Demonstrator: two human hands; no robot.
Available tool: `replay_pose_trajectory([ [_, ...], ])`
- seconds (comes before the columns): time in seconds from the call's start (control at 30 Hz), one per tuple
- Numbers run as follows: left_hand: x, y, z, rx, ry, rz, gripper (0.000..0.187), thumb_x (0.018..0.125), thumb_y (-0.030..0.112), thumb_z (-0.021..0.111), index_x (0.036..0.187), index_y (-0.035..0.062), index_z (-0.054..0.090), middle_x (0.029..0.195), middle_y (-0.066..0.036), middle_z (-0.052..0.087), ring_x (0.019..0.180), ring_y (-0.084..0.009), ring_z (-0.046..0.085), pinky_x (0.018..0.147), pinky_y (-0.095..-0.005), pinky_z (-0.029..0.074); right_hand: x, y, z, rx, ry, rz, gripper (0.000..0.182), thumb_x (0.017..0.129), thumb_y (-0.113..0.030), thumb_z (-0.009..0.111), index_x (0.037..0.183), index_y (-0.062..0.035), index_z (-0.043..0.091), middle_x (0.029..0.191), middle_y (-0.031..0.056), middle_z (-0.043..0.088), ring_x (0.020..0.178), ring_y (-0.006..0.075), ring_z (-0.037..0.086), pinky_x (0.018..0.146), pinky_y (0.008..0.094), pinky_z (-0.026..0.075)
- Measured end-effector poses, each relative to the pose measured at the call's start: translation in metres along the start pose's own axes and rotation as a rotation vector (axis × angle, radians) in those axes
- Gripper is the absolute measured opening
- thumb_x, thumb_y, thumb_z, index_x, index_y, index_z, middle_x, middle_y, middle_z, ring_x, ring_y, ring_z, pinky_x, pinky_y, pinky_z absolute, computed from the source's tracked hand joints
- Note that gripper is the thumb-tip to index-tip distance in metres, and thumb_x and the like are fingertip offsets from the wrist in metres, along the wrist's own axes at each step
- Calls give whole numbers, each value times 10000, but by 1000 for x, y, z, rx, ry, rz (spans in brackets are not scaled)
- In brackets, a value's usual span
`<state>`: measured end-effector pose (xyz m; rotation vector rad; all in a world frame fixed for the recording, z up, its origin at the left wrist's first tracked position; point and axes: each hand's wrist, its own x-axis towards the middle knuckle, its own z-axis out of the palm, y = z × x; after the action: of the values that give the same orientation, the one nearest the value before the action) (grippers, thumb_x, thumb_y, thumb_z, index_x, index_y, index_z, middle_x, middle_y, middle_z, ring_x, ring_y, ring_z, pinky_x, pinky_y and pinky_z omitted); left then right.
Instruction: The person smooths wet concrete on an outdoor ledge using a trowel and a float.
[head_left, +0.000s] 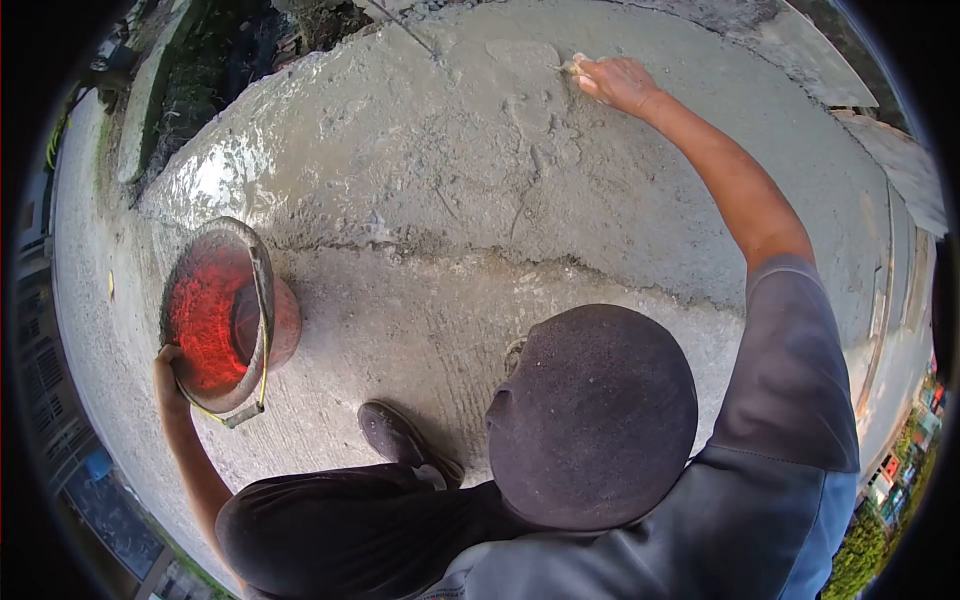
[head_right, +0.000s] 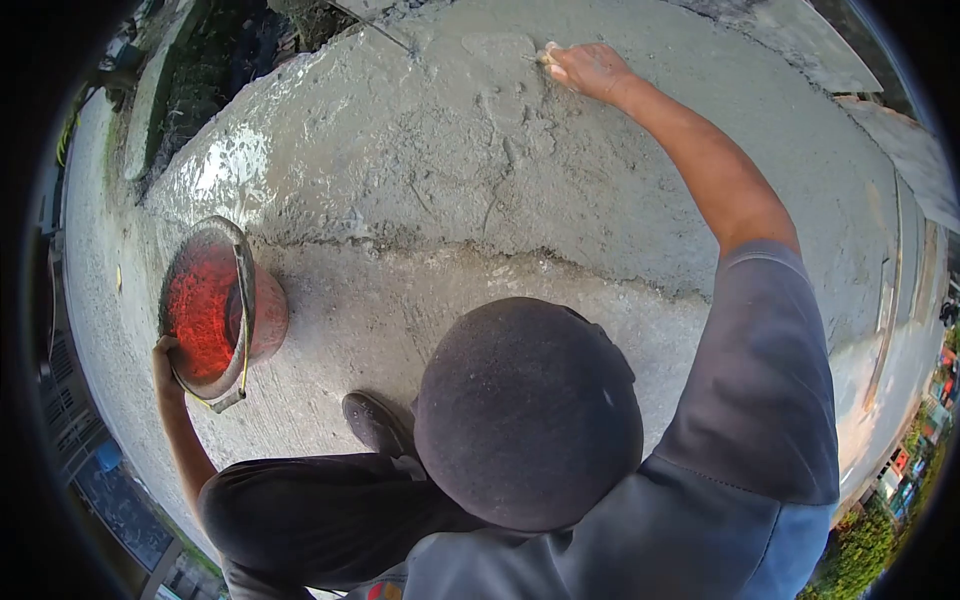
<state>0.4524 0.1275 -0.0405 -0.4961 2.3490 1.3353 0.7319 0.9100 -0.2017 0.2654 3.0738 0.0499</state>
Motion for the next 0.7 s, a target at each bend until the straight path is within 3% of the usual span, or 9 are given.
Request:
replay_pose_trajectory([
  [0.17, -4, -4, -6, -2, -41, -11, 126, 792, 169, 586, 680, 116, 562, 694, 55, 489, 654, -105, 473, 619, -264, 381, -14, 2, -9, 45, 15, 150, 356, 956, -358, 518, 1133, -60, 602, 927, 170, 699, 904, 354, 675, 773, 499, 525],
  [0.3, 5, -15, -12, 17, -24, 8, 113, 785, 156, 589, 682, 112, 569, 698, 56, 489, 654, -106, 471, 612, -265, 376, -107, -29, -15, 62, -74, 79, 412, 955, -366, 537, 1268, -100, 569, 913, 224, 686, 782, 368, 687, 706, 489, 541],
  [0.4, 7, -11, -14, 26, -27, 23, 113, 784, 151, 586, 679, 114, 566, 697, 60, 481, 653, -103, 464, 611, -262, 369, -143, -32, -4, 25, -129, -111, 453, 953, -390, 547, 1309, -111, 549, 888, 249, 675, 717, 371, 682, 672, 480, 543],
  [0.53, 35, -15, -38, 36, -136, 11, 124, 787, 154, 578, 670, 122, 555, 692, 65, 473, 646, -97, 452, 603, -259, 358, -99, 4, 23, 1, -6, 64, 489, 949, -411, 554, 1323, -95, 540, 900, 209, 689, 771, 371, 682, 699, 473, 540],
  [0.7, 8, 6, -3, 54, -31, 59, 129, 780, 162, 575, 659, 132, 541, 683, 65, 468, 638, -93, 442, 593, -262, 349, -45, 28, 9, 213, -70, 434, 409, 947, -388, 550, 1229, -101, 623, 982, 164, 711, 939, 363, 677, 806, 474, 527],
])
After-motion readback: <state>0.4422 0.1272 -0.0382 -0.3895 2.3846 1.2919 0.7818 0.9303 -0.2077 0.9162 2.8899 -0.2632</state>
